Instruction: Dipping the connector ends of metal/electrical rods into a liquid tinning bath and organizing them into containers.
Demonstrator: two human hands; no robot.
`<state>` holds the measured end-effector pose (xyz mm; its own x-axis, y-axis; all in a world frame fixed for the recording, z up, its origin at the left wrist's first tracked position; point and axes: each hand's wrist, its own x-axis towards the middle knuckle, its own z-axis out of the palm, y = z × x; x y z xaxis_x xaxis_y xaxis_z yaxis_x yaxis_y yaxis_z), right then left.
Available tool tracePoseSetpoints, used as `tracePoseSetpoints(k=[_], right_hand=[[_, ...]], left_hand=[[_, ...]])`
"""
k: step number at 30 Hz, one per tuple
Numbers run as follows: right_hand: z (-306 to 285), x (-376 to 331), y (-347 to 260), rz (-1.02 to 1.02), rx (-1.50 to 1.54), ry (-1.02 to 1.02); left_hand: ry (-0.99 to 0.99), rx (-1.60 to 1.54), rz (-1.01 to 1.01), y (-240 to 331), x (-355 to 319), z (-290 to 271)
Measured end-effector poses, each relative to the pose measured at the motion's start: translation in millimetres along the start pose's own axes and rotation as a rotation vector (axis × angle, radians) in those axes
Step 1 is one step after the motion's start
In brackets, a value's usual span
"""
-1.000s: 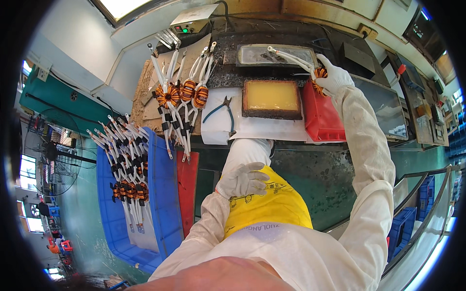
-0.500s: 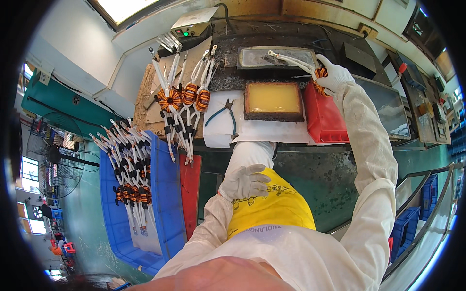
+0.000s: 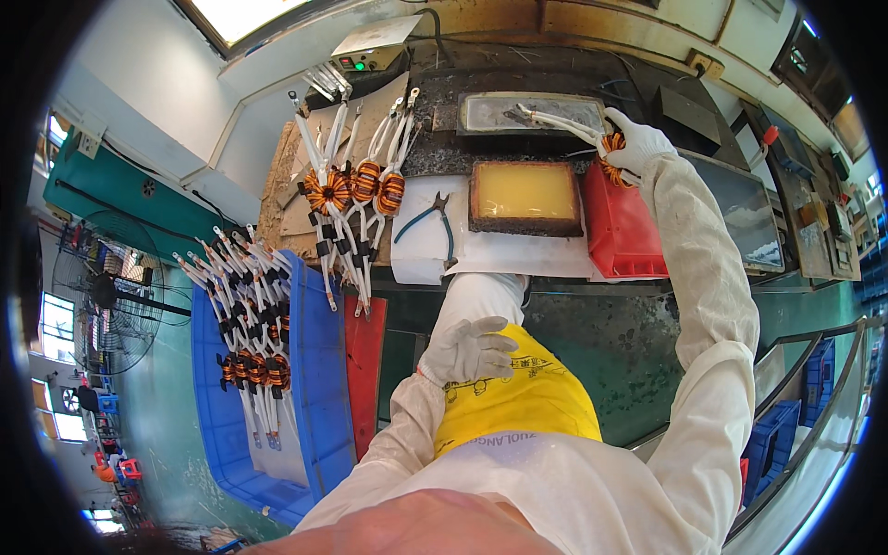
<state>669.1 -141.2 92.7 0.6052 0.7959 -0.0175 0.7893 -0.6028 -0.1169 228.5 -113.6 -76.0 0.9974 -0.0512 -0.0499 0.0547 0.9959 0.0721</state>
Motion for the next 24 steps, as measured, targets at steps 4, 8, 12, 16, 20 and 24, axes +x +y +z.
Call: tracePoseSetpoints(k=[4,8,12,16,20,24], right_hand=[[0,5,0,-0.013,-0.054,-0.019],[-3,10,-5,-0.019,-0.090,-0.038],[-10,10,-13,-0.007,-0.117,-0.083],[-5,13,-12,-0.010,-0.125,-0.097],[1,20,-4,-0.039,-0.124,-0.058],[2,21,-2,-0.033,-0.129,-0.062]], left_hand=[[-0.004,0.005,0.006,0,1,-7],[-0.146,-0.029,-0.020,0,3,-22],[-0.151,-0.038,-0.017,0,3,-21],[-0.122,-0.027,-0.013,0,1,-20],[-0.109,-0.028,-0.019,0,0,-18],[-0.037,-0.002,0.007,0,0,-3]])
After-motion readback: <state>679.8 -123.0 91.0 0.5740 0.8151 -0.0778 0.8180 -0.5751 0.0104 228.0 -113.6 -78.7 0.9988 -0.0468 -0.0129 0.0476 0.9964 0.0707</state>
